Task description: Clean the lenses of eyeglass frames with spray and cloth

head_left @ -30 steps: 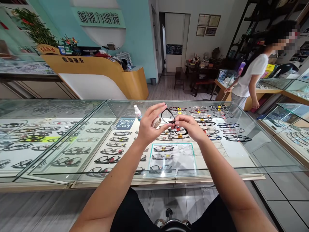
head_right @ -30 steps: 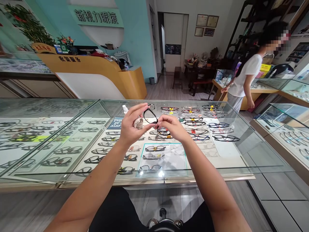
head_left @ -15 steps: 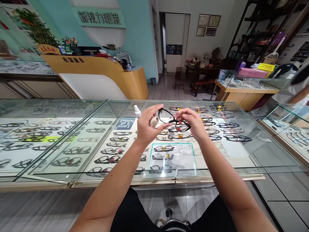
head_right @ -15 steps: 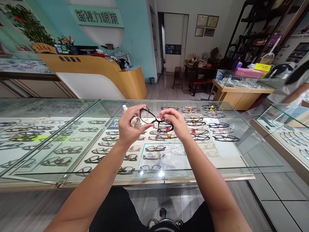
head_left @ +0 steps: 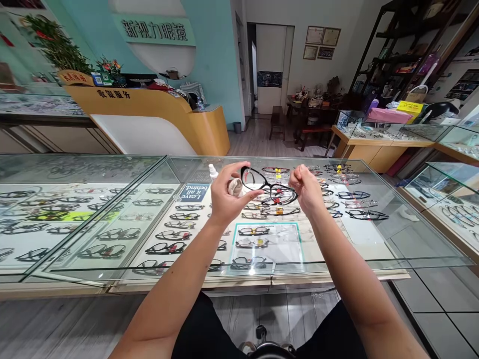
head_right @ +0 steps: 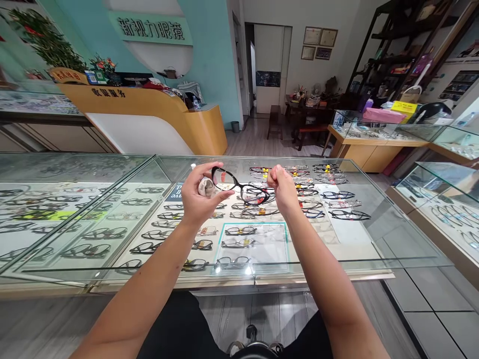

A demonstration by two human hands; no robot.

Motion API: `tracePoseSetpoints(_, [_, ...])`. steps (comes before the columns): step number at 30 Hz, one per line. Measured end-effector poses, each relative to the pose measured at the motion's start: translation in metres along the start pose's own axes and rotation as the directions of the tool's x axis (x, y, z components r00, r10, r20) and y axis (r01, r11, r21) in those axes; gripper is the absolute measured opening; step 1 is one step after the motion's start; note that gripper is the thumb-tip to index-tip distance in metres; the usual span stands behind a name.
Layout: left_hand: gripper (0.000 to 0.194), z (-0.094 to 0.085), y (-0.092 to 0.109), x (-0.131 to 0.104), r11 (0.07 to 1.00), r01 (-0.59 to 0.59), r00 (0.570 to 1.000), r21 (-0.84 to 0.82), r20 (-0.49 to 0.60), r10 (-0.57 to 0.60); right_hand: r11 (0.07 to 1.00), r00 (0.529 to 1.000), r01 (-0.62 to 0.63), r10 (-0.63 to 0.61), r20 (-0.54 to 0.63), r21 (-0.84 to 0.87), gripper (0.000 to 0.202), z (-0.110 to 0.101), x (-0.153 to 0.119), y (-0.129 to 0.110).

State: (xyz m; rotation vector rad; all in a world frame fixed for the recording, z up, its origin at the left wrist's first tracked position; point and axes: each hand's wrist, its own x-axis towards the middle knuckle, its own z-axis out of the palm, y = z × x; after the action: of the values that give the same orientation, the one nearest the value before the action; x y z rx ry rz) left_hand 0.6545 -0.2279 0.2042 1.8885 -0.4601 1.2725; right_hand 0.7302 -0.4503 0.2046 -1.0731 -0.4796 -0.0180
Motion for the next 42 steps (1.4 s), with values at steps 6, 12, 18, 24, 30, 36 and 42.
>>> tracePoseSetpoints(6, [0.073, -0.001, -0.003, 0.001, 1.000, 0.019, 1.000, -0.019, 0.005, -0.019, 1.000, 0.998, -0.026, 0.025, -0.054, -0.003, 0.069, -0.001, 0.002, -0.007])
tracePoseSetpoints(12, [0.081, 0.003, -0.005, -0.003, 0.989, 0.052, 0.999, -0.139, -0.009, -0.054, 0.995, 0.997, 0.082, -0.082, 0.004, -0.062, 0.047, 0.003, -0.004, -0.013])
tracePoseSetpoints(18, [0.075, -0.006, 0.020, 0.025, 0.973, -0.085, 0.996, -0.214, -0.031, 0.080, 0.969, 0.975, 0.176, -0.147, 0.168, -0.175, 0.051, 0.008, -0.006, -0.036])
tracePoseSetpoints(24, [0.082, -0.013, 0.054, 0.097, 0.943, -0.305, 0.951, -0.136, -0.098, 0.293, 0.835, 0.855, 0.512, -0.473, 0.212, -0.201, 0.054, 0.020, 0.020, -0.113])
tracePoseSetpoints(30, [0.084, -0.014, 0.072, 0.125, 0.920, -0.391, 0.914, -0.025, -0.127, 0.385, 0.609, 0.717, 0.697, -0.604, 0.348, -0.378, 0.074, 0.011, 0.034, -0.147])
tracePoseSetpoints(36, [0.084, -0.019, 0.069, 0.119, 0.928, -0.367, 0.927, 0.062, -0.053, 0.370, 0.548, 0.697, 0.716, -0.522, 0.491, -0.433, 0.081, 0.002, 0.028, -0.149])
tracePoseSetpoints(42, [0.081, -0.021, 0.066, 0.119, 0.943, -0.325, 0.945, 0.069, -0.018, 0.327, 0.418, 0.709, 0.700, -0.506, 0.492, -0.580, 0.073, 0.006, 0.021, -0.153])
